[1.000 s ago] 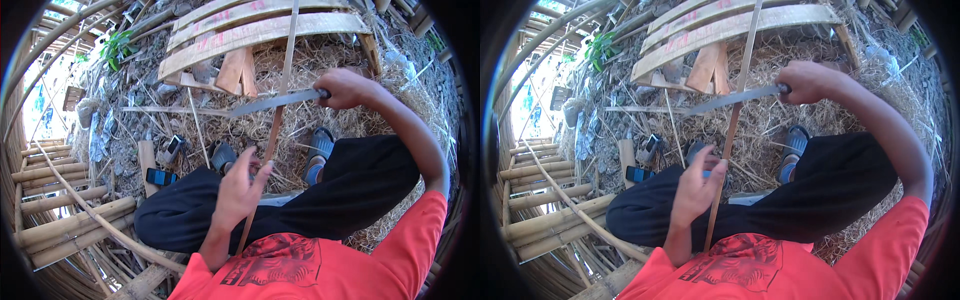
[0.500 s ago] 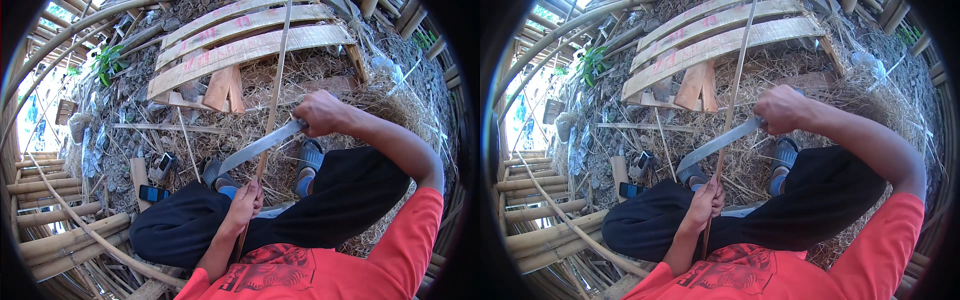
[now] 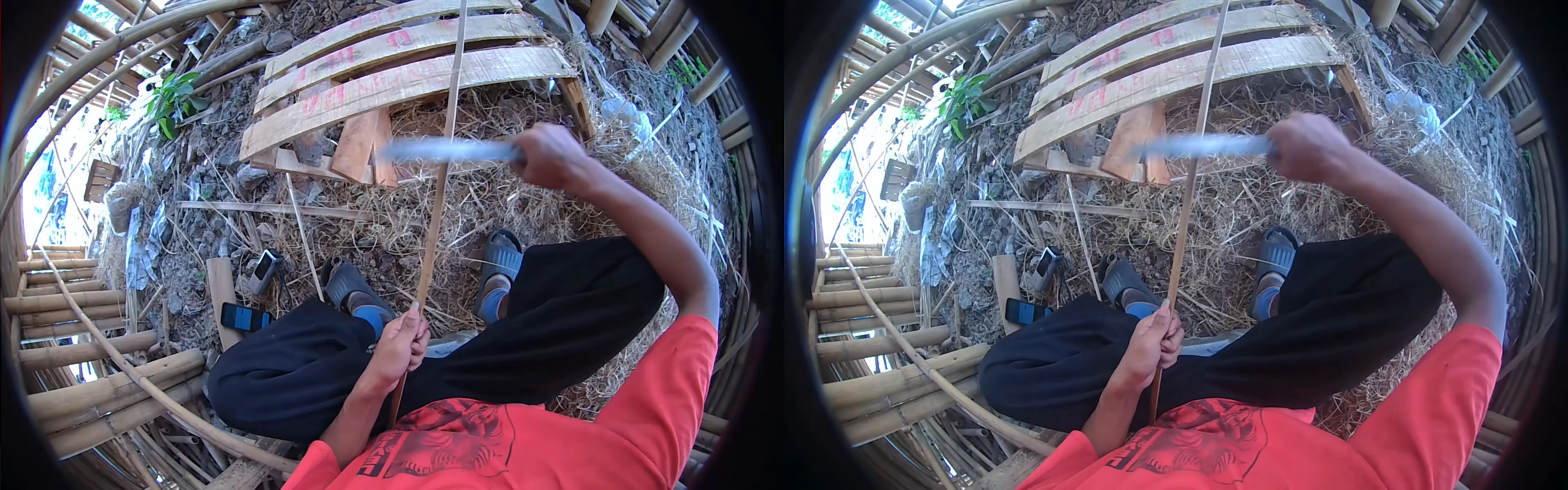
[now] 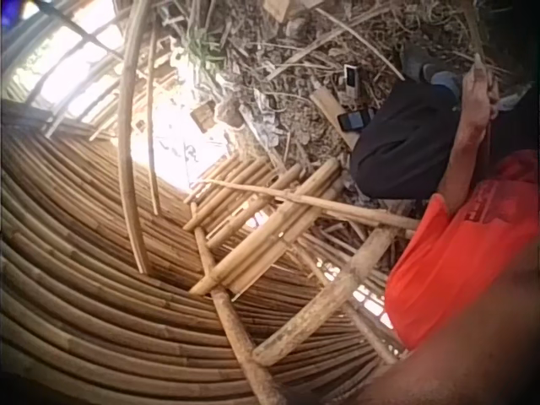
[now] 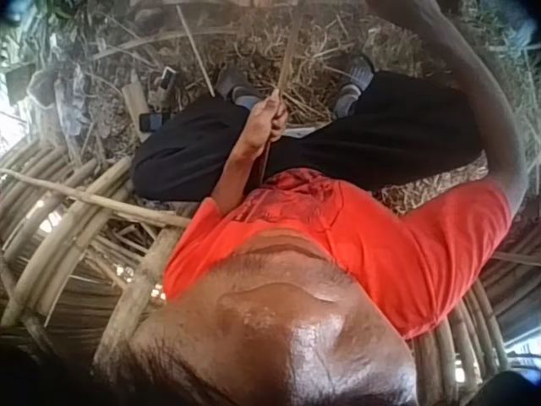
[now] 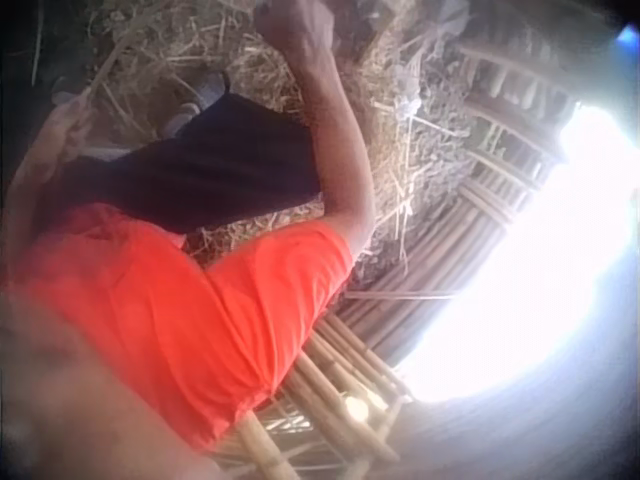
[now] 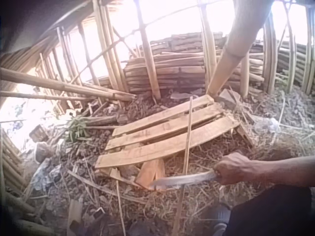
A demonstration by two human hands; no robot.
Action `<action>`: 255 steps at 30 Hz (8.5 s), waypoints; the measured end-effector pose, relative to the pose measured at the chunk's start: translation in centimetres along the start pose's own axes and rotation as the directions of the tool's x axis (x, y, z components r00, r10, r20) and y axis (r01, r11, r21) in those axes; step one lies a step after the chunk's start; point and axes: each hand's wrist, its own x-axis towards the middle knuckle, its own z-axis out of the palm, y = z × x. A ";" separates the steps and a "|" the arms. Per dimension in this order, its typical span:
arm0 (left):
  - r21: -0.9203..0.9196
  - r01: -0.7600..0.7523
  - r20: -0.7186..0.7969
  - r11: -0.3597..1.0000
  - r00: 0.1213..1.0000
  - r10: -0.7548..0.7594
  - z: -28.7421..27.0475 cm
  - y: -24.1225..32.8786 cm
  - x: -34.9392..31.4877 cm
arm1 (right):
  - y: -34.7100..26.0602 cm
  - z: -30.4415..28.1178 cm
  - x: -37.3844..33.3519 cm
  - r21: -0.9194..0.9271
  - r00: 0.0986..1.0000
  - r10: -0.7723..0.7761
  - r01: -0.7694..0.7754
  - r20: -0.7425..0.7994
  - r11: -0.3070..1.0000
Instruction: The person thins a bamboo strip by running a blade along its length while holding it by hand.
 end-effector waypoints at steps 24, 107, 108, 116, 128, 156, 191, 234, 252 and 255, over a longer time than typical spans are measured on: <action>-0.200 0.116 0.226 0.973 0.972 -0.069 -1.0 -2.0 -1.8 | 3.0 -2.3 1.9 -0.161 0.979 0.099 -0.128 -0.179 0.979; 0.014 -0.056 -0.110 0.998 0.992 0.057 -1.1 -4.0 -4.4 | -4.3 -1.7 -2.8 -0.218 0.974 -0.017 0.068 0.227 0.974; 0.004 -0.065 -0.093 0.998 0.994 0.065 -1.1 -4.1 -4.5 | -5.8 -2.0 -3.6 -0.252 0.949 -0.072 0.155 0.307 0.955; 0.019 -0.058 -0.059 0.998 0.997 0.059 -1.0 -4.9 -5.0 | 3.5 -3.8 0.1 -0.225 0.978 0.203 -0.208 -0.047 0.952; 0.037 -0.038 -0.124 0.999 0.991 0.042 -1.5 -5.4 -6.4 | -3.7 -2.9 -0.6 -0.207 0.956 0.080 -0.021 0.281 0.978; -0.182 -0.006 -0.188 0.983 0.982 -0.029 -1.7 -5.7 -6.0 | -3.6 -2.1 -1.5 -0.255 0.938 -0.142 0.229 0.317 0.939; -0.111 -0.016 -0.205 0.994 0.979 -0.007 -2.1 -6.6 -7.1 | -3.3 -2.0 -1.0 -0.158 0.916 -0.212 0.278 0.340 0.947; 0.016 -0.108 -0.309 0.994 0.945 0.107 -1.2 -7.8 -7.0 | 0.2 -3.8 0.8 -0.249 0.979 0.202 -0.199 -0.014 0.948; 0.105 -0.161 -0.324 0.981 0.928 0.186 -1.1 -7.3 -5.7 | -5.0 -1.5 -2.1 -0.177 0.941 -0.044 0.108 0.335 0.978; 0.107 -0.183 -0.328 0.977 0.921 0.208 -1.1 -7.3 -5.5 | -7.7 -0.4 -2.5 -0.239 0.875 -0.180 0.311 0.449 0.920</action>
